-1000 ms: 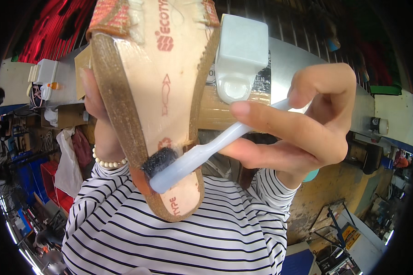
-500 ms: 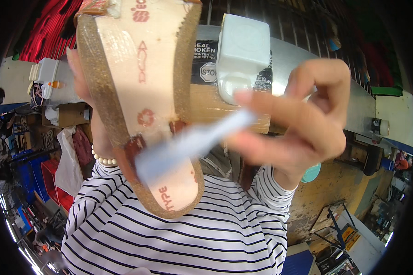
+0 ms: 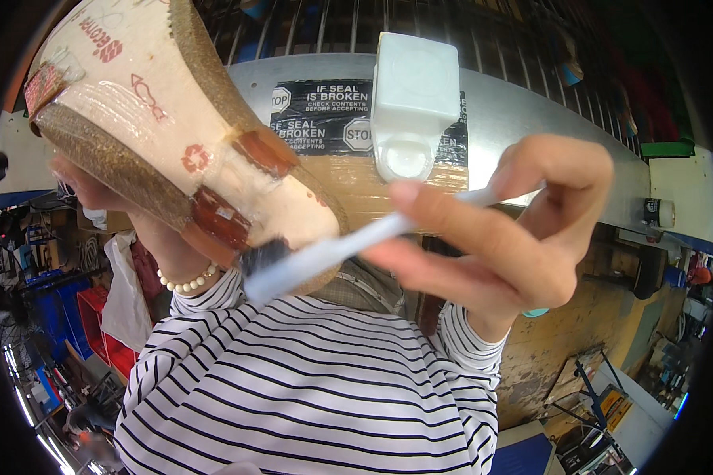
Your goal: The person repeatedly applies a white adhesive to the sole and strap of a blue and brown sandal using a small brush. They dip the brush into a container of glue and spread it across the sandal surface multiple times.
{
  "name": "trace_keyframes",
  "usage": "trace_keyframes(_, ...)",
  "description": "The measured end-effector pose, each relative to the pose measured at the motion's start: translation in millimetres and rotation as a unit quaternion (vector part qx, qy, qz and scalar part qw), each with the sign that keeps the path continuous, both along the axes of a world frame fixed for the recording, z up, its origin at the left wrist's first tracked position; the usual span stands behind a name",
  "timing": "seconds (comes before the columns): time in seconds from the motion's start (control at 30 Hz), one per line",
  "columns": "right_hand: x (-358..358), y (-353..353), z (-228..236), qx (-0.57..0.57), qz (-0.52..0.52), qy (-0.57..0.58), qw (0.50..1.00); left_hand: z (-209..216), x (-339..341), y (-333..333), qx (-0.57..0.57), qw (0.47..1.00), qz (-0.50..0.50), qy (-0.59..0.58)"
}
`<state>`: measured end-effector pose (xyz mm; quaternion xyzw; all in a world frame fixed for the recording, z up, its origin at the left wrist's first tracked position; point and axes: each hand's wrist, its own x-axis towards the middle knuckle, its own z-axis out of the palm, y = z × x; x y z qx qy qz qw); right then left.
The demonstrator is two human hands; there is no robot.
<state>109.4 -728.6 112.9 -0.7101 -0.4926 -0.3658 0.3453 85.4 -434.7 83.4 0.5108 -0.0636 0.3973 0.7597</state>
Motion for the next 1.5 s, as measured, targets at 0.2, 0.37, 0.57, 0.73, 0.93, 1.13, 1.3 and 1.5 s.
trace_keyframes(0.2, -16.2, 4.4, -15.0, 0.094, -0.009, 0.15, 0.984, 7.5, 10.4, -1.4, 0.018, 0.999, -0.026, -0.022)
trace_keyframes(0.37, -17.9, 3.3, -22.2, 0.118, -0.054, 0.223, 0.966, 9.8, 19.2, -6.0, 0.034, 0.998, -0.045, -0.024)
trace_keyframes(0.57, -20.6, 4.3, -25.3, 0.131, 0.013, 0.266, 0.955, 6.2, 20.9, -15.8, 0.056, 0.997, -0.046, -0.016)
trace_keyframes(0.73, -17.6, 7.2, -32.0, 0.139, 0.006, 0.275, 0.951, 0.5, 21.2, -25.1, 0.075, 0.996, -0.038, -0.005)
trace_keyframes(0.93, -13.0, 11.6, -38.3, 0.13, 0.044, 0.3, 0.944, -4.6, 16.3, -34.9, 0.084, 0.996, -0.036, 0.009)
trace_keyframes(1.13, -10.0, 14.8, -39.7, 0.168, 0.049, 0.298, 0.938, -8.3, 16.5, -40.9, 0.098, 0.994, -0.036, 0.014)
trace_keyframes(1.3, -8.0, 13.7, -43.0, 0.163, 0.108, 0.31, 0.931, -9.2, 19.8, -47.1, 0.106, 0.994, -0.025, 0.017)
trace_keyframes(1.5, -4.9, 2.3, -61.0, 0.12, 0.113, 0.387, 0.907, -5.6, 20.7, -55.5, 0.091, 0.995, 0.008, 0.028)
